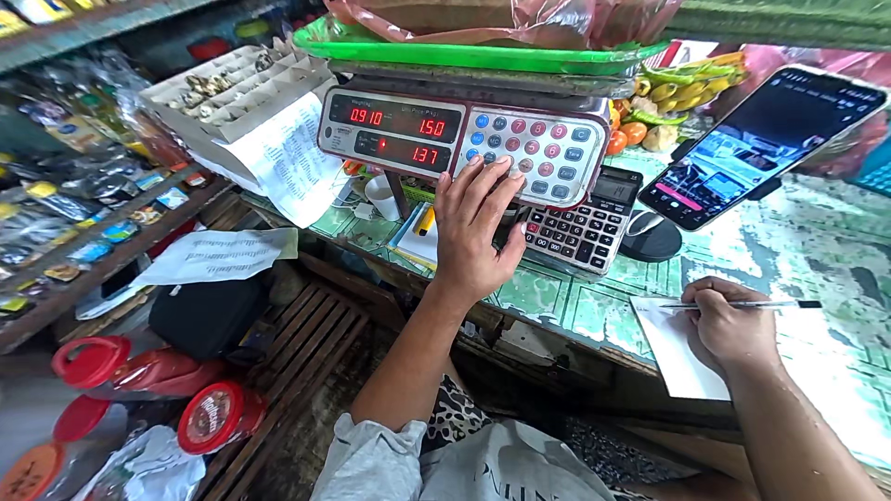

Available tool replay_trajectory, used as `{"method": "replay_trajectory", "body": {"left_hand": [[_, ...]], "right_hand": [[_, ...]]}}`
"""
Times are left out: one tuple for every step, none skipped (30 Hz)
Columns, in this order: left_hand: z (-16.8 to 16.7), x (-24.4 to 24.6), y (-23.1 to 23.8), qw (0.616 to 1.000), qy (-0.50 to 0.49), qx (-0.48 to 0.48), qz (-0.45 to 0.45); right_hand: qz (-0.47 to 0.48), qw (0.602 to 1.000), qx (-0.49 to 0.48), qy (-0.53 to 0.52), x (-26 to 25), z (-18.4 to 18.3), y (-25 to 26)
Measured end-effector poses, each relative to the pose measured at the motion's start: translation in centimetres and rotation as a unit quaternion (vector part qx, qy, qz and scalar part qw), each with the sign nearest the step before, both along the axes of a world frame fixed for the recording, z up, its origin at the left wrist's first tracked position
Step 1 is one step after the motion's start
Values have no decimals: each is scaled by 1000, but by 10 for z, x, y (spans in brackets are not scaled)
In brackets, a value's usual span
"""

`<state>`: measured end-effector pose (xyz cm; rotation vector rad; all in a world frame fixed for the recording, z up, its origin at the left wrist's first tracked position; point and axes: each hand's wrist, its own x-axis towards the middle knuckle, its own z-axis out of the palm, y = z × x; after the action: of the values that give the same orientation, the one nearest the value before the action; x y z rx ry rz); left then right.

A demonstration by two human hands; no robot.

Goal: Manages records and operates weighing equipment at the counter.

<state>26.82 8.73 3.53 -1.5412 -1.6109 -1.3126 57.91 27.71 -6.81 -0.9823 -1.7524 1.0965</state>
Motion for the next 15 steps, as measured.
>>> {"method": "replay_trajectory", "body": {"left_hand": [[0, 0, 0, 1000, 1, 1, 1], [0, 0, 0, 1000, 1, 2, 2], [0, 0, 1, 1000, 1, 3, 2], [-1, 0, 1, 1000, 1, 5, 2], [-1, 0, 1, 1000, 1, 6, 2], [-1, 0, 1, 1000, 2, 5, 3], [-1, 0, 1, 1000, 2, 5, 3], [-1, 0, 1, 1000, 2, 4, 2], [-1, 0, 1, 1000, 2, 1, 2], [0, 0, 0, 1000, 0, -1, 0], [0, 0, 0, 1000, -1, 0, -1], [0, 0, 1, 1000, -1, 1, 0], [0, 0, 1, 1000, -1, 1, 0], [0, 0, 1, 1000, 0, 1, 1], [0, 0, 1, 1000, -1, 1, 1]], "right_hand": [[0, 1000, 0, 0, 0, 0, 0], [0, 1000, -1, 1, 0, -1, 0], [1, 1000, -2, 4, 0, -1, 0], [0, 1000, -2, 7, 0, -1, 0], [1, 1000, -1, 9, 0, -2, 1], [2, 1000, 0, 10, 0, -2, 1], [2, 1000, 1, 9, 0, -2, 1], [3, 1000, 2, 8, 0, -2, 1], [5, 1000, 4, 5, 0, -2, 1], [6, 1000, 6, 4, 0, -2, 1], [7, 1000, 7, 3, 1, -2, 1], [8, 1000, 8, 2, 1, -2, 1], [8, 1000, 9, 2, 1, -3, 2], [9, 1000, 9, 2, 1, -3, 3], [9, 1000, 9, 3, 1, -3, 3]]}}
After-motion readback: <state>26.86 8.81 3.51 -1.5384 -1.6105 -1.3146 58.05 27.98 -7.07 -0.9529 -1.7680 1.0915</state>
